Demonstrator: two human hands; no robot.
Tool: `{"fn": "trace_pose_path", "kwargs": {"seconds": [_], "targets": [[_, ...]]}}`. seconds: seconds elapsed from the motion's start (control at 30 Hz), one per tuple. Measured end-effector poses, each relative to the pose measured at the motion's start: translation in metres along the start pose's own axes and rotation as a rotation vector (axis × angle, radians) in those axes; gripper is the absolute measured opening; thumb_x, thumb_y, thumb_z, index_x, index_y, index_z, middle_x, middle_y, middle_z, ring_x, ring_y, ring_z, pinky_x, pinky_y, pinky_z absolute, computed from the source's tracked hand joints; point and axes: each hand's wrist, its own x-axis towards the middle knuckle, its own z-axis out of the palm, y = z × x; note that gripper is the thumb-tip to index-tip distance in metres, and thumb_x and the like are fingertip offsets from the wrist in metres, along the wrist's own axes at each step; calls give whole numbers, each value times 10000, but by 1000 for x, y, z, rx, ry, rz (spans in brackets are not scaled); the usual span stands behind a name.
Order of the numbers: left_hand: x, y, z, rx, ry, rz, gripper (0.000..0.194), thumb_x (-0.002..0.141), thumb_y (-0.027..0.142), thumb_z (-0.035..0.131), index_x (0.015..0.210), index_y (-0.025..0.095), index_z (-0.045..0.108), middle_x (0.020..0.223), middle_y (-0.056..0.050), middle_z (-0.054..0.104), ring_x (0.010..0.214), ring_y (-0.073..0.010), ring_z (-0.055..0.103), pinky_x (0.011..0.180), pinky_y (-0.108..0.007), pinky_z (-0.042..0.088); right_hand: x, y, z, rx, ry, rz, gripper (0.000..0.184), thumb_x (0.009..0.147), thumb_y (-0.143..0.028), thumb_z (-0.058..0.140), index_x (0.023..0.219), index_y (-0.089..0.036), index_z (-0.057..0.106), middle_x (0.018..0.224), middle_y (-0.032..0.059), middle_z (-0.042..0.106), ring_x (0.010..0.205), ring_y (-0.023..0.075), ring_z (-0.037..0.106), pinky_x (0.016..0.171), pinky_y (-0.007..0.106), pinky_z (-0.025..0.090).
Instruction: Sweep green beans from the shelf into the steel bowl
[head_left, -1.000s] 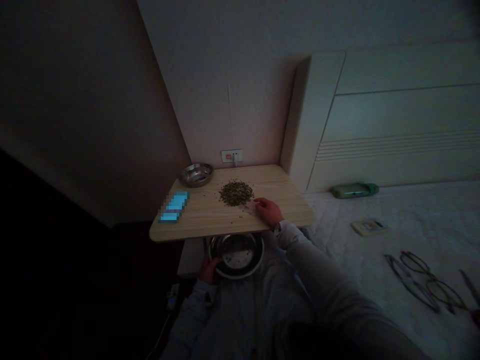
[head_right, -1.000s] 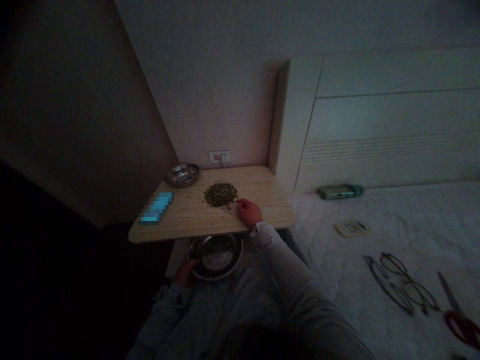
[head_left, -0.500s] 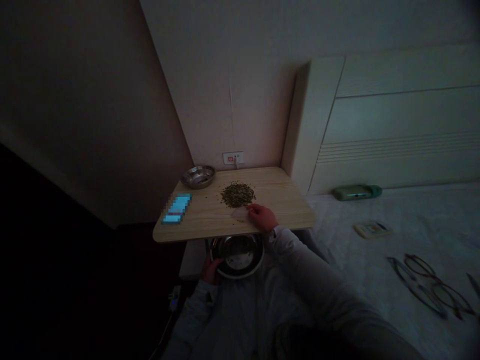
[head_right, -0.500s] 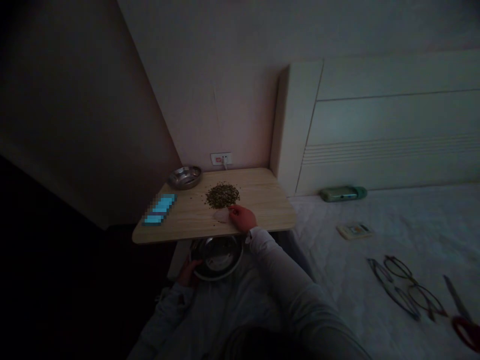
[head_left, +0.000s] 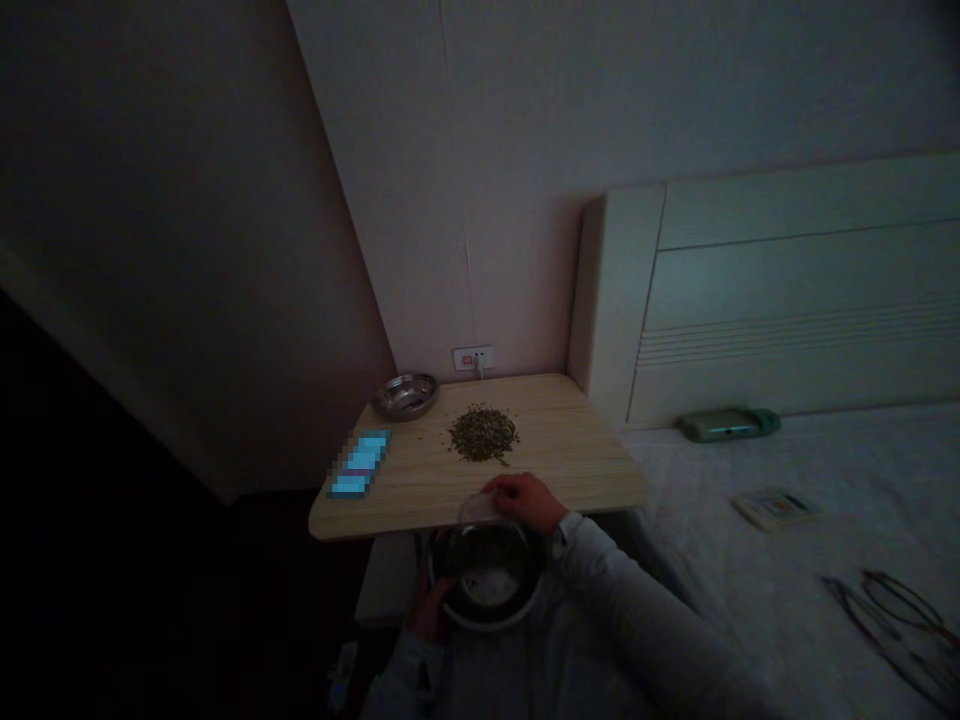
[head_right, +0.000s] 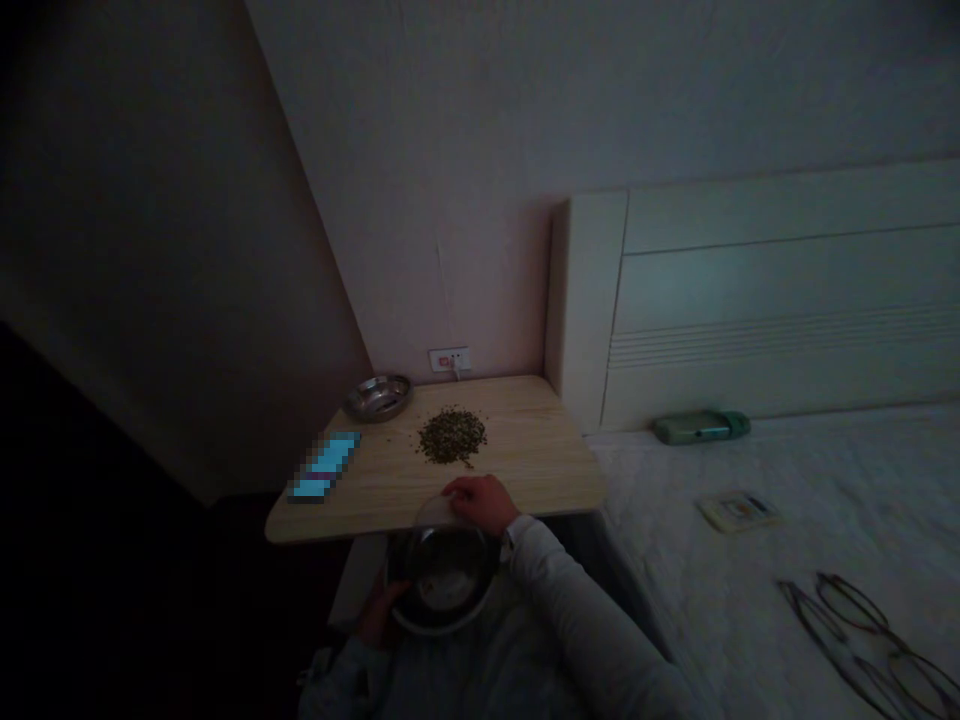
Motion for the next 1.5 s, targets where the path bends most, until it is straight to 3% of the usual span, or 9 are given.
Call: {"fn": "trace_pose_path", "kwargs": {"seconds": [0.13,0.3,0.43,0.57,0.7,0.87,1.1,1.27,1.5], "targets": [[3,-5,-3,1,2,31,446,508,285,692,940,177,668,818,-80,706,941,-308,611,882,-428,417,5,8,1,139,55,37,310,689,-226,491,937,-171,667,693,3,607,640,123,508,615,235,384],[8,-8,-13,61,36,79,290,434,136,706,708,230,683,815,-71,697,1079,-337,529,948,-416,373,18,25,-20,161,389,136,333,735,-271,405,955,-178,636,691,19,590,675,154,509,653,268,397],[11,-10,-17,52,25,43,276,464,142,694,727,220,673,821,-74,695,1042,-335,556,909,-431,401,23,37,-42,60,546,274,354,737,-255,384,989,-167,616,632,14,559,629,156,498,619,264,379],[12,-11,-12,25,21,-17,326,499,247,684,820,189,672,751,-73,699,918,-319,619,844,-432,441,20,38,-44,1,525,253,337,745,-241,394,988,-173,618,640,13,572,625,145,504,607,250,368],[8,-10,-7,-23,32,-1,428,501,252,685,923,186,656,762,-53,707,923,-292,624,843,-390,443,19,35,-39,-34,493,258,318,763,-227,400,986,-185,622,631,8,581,619,139,510,600,245,366],[7,-10,-7,-24,52,-43,384,510,256,692,882,167,657,709,-55,698,854,-285,642,811,-401,453,18,34,-40,-85,466,253,307,787,-224,401,996,-190,623,682,18,610,663,143,531,624,244,379],[14,-13,-10,-11,12,-44,467,488,238,696,953,211,655,828,-81,703,963,-320,601,840,-415,444,14,27,-40,-125,400,256,312,794,-207,411,1026,-188,620,831,46,650,747,153,562,685,250,399],[15,-12,-15,17,27,-34,470,484,233,701,950,203,647,885,-92,695,1003,-317,582,831,-404,449,13,24,-39,-154,356,275,323,797,-210,411,1046,-195,618,826,43,656,781,165,570,716,259,404],[12,-10,-13,37,40,-63,426,490,252,697,905,169,647,812,-80,700,940,-301,609,816,-395,450,11,22,-33,-183,307,254,319,798,-221,423,1052,-203,614,853,41,660,791,161,573,705,250,397]]}}
